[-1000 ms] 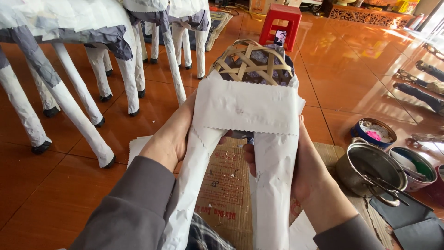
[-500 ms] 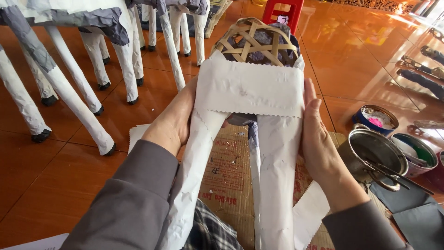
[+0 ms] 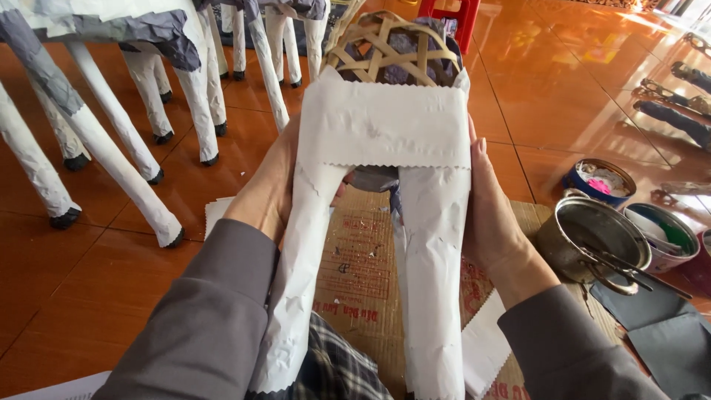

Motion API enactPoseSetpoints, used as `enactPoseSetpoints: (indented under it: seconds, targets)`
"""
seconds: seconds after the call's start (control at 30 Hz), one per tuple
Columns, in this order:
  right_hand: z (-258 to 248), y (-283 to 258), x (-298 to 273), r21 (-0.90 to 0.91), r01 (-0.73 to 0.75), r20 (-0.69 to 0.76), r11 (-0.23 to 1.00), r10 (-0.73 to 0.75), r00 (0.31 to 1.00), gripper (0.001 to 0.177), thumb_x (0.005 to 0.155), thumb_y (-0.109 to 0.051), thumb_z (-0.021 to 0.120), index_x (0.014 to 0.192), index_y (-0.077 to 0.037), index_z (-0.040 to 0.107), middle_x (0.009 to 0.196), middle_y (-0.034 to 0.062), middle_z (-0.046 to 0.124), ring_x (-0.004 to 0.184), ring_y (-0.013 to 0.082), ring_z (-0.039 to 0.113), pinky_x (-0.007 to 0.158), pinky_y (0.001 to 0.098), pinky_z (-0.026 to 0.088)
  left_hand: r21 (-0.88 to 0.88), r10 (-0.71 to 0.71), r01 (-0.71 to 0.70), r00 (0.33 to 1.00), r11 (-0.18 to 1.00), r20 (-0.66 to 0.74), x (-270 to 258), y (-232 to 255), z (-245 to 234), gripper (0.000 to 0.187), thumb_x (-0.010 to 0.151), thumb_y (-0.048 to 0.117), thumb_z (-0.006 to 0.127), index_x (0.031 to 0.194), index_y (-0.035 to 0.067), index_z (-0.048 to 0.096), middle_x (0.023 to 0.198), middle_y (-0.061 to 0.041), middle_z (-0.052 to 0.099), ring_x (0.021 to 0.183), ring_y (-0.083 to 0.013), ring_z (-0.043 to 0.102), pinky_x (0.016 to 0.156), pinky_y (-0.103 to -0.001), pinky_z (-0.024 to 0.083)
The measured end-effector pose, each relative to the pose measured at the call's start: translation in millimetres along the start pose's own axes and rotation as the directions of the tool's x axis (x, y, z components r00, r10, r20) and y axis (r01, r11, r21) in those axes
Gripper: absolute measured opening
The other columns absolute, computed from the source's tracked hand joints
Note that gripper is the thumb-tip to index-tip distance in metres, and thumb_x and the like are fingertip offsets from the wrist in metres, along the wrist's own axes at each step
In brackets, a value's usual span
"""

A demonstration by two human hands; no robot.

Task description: Applying adhesive-coated paper strips to a bamboo frame to create a paper mache figure.

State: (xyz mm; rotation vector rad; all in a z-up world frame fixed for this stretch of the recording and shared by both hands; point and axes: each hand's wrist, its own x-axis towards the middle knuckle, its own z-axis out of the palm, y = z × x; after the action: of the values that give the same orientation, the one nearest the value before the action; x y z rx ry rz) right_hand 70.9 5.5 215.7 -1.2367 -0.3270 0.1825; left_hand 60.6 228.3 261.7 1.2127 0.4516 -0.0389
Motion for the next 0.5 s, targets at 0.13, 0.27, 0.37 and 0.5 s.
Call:
enactPoseSetpoints:
  seconds: [0.13, 0.27, 0.37, 0.5]
  targets:
    - [5.7, 0.0, -1.0, 0.029, -0.007, 0.001, 1.000, 0.007, 1.000, 0.068, 0.094, -0.056, 0.034, 0.155, -0.033, 0.017, 0.156, 0.0164, 0.039, 0.125, 0.0419, 0.055, 0.086, 0.0750, 0.046, 0.035, 0.046, -0.045, 0.999, 0.998, -0.024, 10.2, -8.2, -9.9, 0.071, 0.084, 0.055, 0.049, 0.135, 0.006, 0.051, 0.101, -0.013, 0.066, 0.096, -0.0301, 0.069, 0.079, -0.047, 0.059]
    - [4.4, 1.2, -4.6, 0.074, -0.082, -0.046, 0.994, 0.086, 0.995, 0.068, 0.092, -0.060, 0.028, 0.154, -0.032, 0.028, 0.150, 0.0147, 0.048, 0.123, 0.0344, 0.058, 0.093, 0.0621, 0.049, 0.091, 0.112, -0.108, 0.993, 0.990, -0.035, 24.0, -14.3, -18.5, 0.071, 0.087, 0.056, 0.043, 0.137, 0.006, 0.050, 0.100, -0.013, 0.065, 0.094, -0.0304, 0.068, 0.080, -0.047, 0.059]
    - [-2.1, 6.8, -7.5, 0.123, -0.191, -0.105, 0.974, 0.204, 0.973, 0.073, 0.089, -0.064, 0.026, 0.151, -0.028, 0.039, 0.145, 0.0157, 0.054, 0.120, 0.0339, 0.059, 0.095, 0.0586, 0.049, 0.131, 0.150, -0.143, 0.988, 0.981, -0.044, 33.1, -20.7, -22.4, 0.072, 0.089, 0.057, 0.039, 0.139, 0.007, 0.049, 0.099, -0.013, 0.065, 0.093, -0.0307, 0.068, 0.080, -0.047, 0.058]
    - [22.3, -10.5, -25.5, 0.132, -0.279, -0.127, 0.951, 0.296, 0.947, 0.090, 0.097, -0.066, 0.018, 0.105, 0.008, 0.070, 0.090, 0.0337, 0.071, 0.080, 0.0402, 0.072, 0.069, 0.0533, 0.061, 0.189, 0.206, -0.190, 0.976, 0.963, -0.065, 46.7, -23.1, -38.4, 0.072, 0.092, 0.058, 0.033, 0.141, 0.007, 0.048, 0.097, -0.013, 0.064, 0.091, -0.0310, 0.067, 0.080, -0.047, 0.058]
